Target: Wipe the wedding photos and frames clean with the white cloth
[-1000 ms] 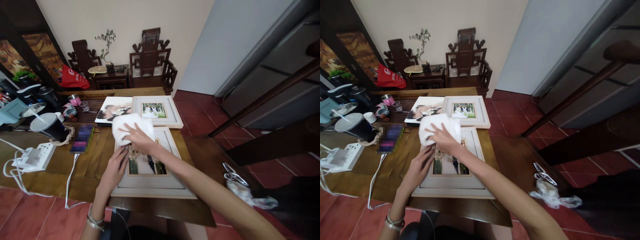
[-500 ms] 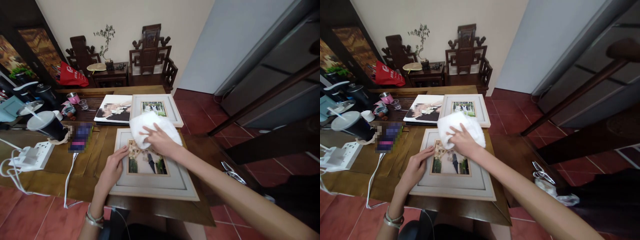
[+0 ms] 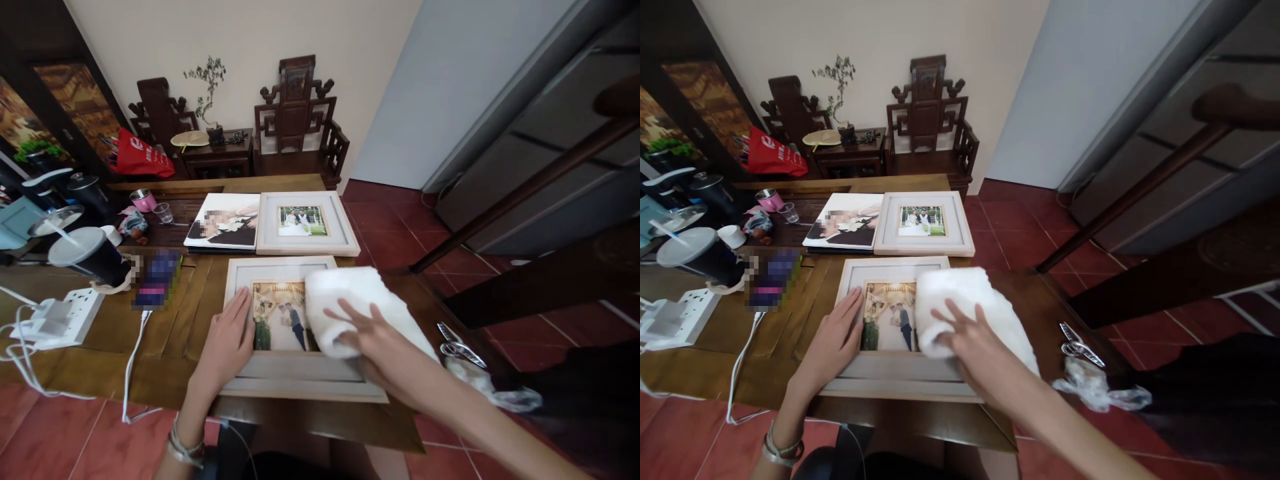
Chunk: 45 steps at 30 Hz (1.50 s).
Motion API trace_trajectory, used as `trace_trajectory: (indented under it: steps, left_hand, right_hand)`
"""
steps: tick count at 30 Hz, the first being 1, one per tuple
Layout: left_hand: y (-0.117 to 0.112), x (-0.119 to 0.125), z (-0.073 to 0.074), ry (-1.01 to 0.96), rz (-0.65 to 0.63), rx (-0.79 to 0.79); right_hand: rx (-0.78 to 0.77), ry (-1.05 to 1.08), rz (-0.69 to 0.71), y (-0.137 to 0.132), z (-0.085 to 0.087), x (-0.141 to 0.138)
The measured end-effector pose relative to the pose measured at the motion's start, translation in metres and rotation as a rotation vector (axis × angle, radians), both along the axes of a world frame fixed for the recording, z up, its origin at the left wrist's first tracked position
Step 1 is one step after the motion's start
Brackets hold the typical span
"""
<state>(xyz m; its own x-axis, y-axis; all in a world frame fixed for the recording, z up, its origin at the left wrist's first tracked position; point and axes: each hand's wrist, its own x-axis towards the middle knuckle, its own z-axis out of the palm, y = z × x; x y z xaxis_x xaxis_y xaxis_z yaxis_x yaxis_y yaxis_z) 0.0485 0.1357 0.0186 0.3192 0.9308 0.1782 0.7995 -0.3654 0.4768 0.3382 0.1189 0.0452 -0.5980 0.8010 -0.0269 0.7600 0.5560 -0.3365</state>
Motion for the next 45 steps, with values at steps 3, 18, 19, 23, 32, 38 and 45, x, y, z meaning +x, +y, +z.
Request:
trace_trajectory:
  steps: [3,18,19,23,32,38,45]
  left_hand:
    - [0.003,0.0,0.0,0.031,0.023,-0.013]
    - [0.009,-0.011,-0.016,-0.163,-0.001,0.09]
    - [0.01,-0.011,-0.016,-0.166,-0.002,0.092]
    - [0.01,-0.01,-0.014,-0.145,0.002,0.057]
    - [0.012,-0.01,-0.012,-0.057,-0.022,0.014]
    - [0.013,-0.011,-0.013,-0.044,-0.031,0.021]
    - [0.015,-0.012,-0.013,-0.049,-0.023,0.032]
  right_hand:
    - [-0.018,0.057,0.037,-0.033,-0.013,0.005]
    - [0.267,-0.208,-0.023,0.048,0.006,-0.013]
    - [0.245,-0.207,-0.013,0.033,0.005,-0.012]
    - [0.056,-0.15,0.047,-0.036,0.003,-0.006]
    - [0.039,-0.149,-0.023,-0.018,0.013,-0.015]
    - [0.32,-0.166,-0.111,0.069,0.004,-0.041]
    - [0.28,-0.159,0.137,0.101,0.005,-0.12]
